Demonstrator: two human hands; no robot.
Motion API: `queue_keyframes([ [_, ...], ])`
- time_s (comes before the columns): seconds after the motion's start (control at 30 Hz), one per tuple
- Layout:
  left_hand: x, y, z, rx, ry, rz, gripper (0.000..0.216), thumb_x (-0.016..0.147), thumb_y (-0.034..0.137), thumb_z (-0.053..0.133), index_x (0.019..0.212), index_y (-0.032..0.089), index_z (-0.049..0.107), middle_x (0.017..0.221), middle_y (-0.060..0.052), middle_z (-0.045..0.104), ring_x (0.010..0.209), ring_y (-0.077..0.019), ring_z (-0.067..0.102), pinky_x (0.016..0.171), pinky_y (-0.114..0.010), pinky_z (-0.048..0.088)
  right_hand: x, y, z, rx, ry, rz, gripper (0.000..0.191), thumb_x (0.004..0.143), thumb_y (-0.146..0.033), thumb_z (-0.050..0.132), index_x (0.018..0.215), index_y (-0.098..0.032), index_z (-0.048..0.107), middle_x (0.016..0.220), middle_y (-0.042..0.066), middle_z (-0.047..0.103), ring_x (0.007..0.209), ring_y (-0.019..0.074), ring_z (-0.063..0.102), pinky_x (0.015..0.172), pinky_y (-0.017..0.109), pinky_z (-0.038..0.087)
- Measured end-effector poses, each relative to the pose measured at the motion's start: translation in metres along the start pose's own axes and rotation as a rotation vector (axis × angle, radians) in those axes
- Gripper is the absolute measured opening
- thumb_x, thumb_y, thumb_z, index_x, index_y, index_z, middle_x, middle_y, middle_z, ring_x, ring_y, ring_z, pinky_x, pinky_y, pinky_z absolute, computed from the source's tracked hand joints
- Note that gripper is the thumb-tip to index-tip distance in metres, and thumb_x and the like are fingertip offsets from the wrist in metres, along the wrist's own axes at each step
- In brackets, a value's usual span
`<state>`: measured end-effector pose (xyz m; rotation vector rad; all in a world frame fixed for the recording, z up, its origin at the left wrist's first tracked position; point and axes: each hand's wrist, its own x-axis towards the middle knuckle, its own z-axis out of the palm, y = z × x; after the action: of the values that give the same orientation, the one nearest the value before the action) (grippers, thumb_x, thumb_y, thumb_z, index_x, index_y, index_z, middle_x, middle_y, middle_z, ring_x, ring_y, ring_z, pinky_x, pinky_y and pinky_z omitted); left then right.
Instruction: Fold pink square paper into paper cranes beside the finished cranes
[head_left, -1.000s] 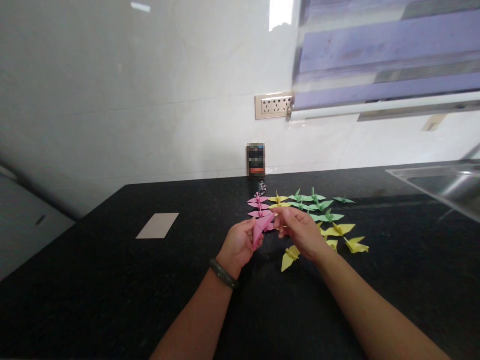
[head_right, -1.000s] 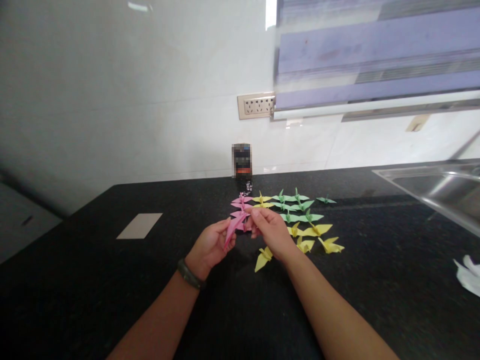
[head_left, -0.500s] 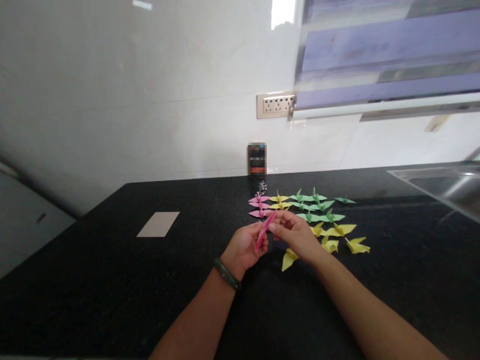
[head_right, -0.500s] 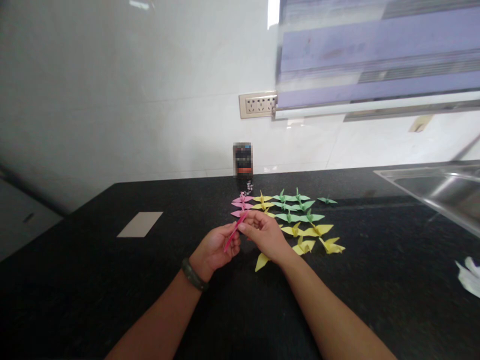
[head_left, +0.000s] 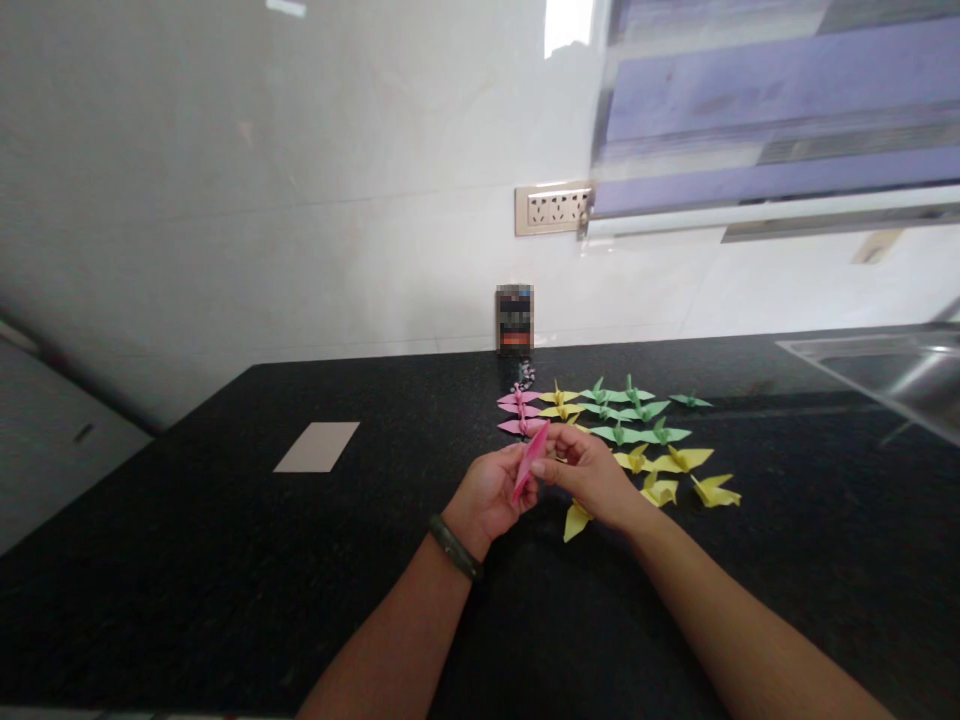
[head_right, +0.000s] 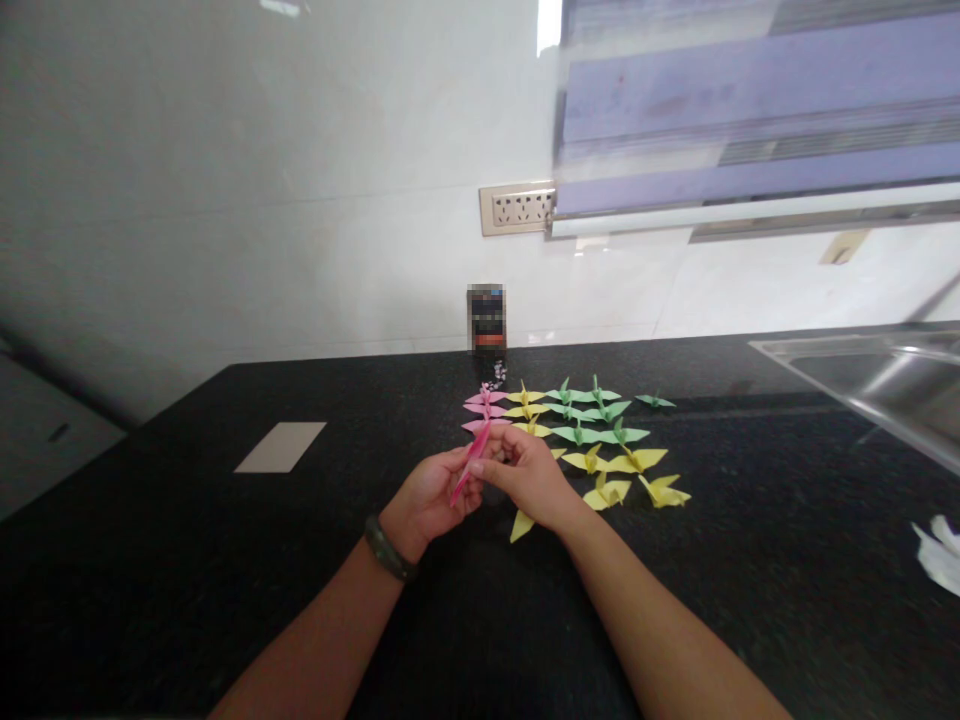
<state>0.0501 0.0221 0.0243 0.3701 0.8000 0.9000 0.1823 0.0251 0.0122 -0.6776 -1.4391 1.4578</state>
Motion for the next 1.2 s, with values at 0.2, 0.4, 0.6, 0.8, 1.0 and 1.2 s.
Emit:
queue_keyframes([
  [0.2,0.0020,0.0000,-0.0006,-0.007,-0.006,-0.003,0.013,0.082,0.011,0.043,0.079,0.010,0.056,0.048,0.002,0.050,0.033,-0.0033,0.044,0.036,-0.013,0.035,-0.0009,-0.0015,0.0004,-0.059,-0.006,0.006,0.033,0.071,-0.029,0.065,0.100,-0.019,0.052,0.070,-0.001,0.062,0.059,0.0134,0.059,0.060,0.031,0.049],
  [0.4,0.0019,-0.0002,-0.0002,-0.020,-0.010,0.007,0.014,0.082,0.013,0.043,0.081,0.008,0.057,0.054,0.000,0.054,0.035,-0.0022,0.044,0.037,-0.012,0.036,-0.0014,-0.0031,0.0006,-0.155,0.029,-0.014,0.033,0.071,-0.029,0.065,0.100,-0.019,0.054,0.071,-0.001,0.062,0.062,0.0133,0.059,0.062,0.030,0.048],
  [0.6,0.0044,-0.0014,-0.0042,-0.012,-0.049,0.027,0.012,0.081,0.012,0.045,0.078,0.009,0.056,0.056,0.001,0.052,0.038,-0.0024,0.045,0.038,-0.012,0.036,-0.0012,-0.0017,0.0002,-0.202,0.050,-0.005,0.036,0.066,-0.029,0.069,0.098,-0.019,0.056,0.075,0.000,0.061,0.063,0.0125,0.057,0.061,0.027,0.047],
  [0.8,0.0053,-0.0027,-0.0064,-0.009,-0.066,0.066,0.011,0.081,0.014,0.046,0.077,0.010,0.055,0.057,0.001,0.051,0.039,-0.0030,0.045,0.038,-0.013,0.036,-0.0022,-0.0017,0.0043,-0.267,0.090,-0.010,0.039,0.066,-0.029,0.068,0.102,-0.019,0.055,0.078,0.001,0.059,0.067,0.0130,0.055,0.061,0.027,0.047],
  [1.0,0.0014,-0.0006,-0.0028,-0.022,-0.051,0.039,0.012,0.082,0.013,0.044,0.081,0.010,0.055,0.059,0.000,0.053,0.039,-0.0029,0.045,0.039,-0.013,0.036,-0.0023,-0.0034,0.0032,-0.271,0.068,-0.013,0.037,0.067,-0.028,0.068,0.101,-0.020,0.055,0.078,0.001,0.059,0.071,0.0143,0.056,0.064,0.028,0.047],
  [1.2,0.0043,-0.0027,-0.0056,0.030,-0.002,0.107,0.013,0.082,0.017,0.044,0.080,0.011,0.055,0.059,-0.001,0.055,0.041,-0.0062,0.049,0.042,-0.017,0.037,-0.0020,-0.0060,0.0010,-0.292,0.022,-0.032,0.035,0.070,-0.022,0.062,0.103,-0.019,0.054,0.076,0.001,0.059,0.068,0.0133,0.055,0.063,0.027,0.046],
])
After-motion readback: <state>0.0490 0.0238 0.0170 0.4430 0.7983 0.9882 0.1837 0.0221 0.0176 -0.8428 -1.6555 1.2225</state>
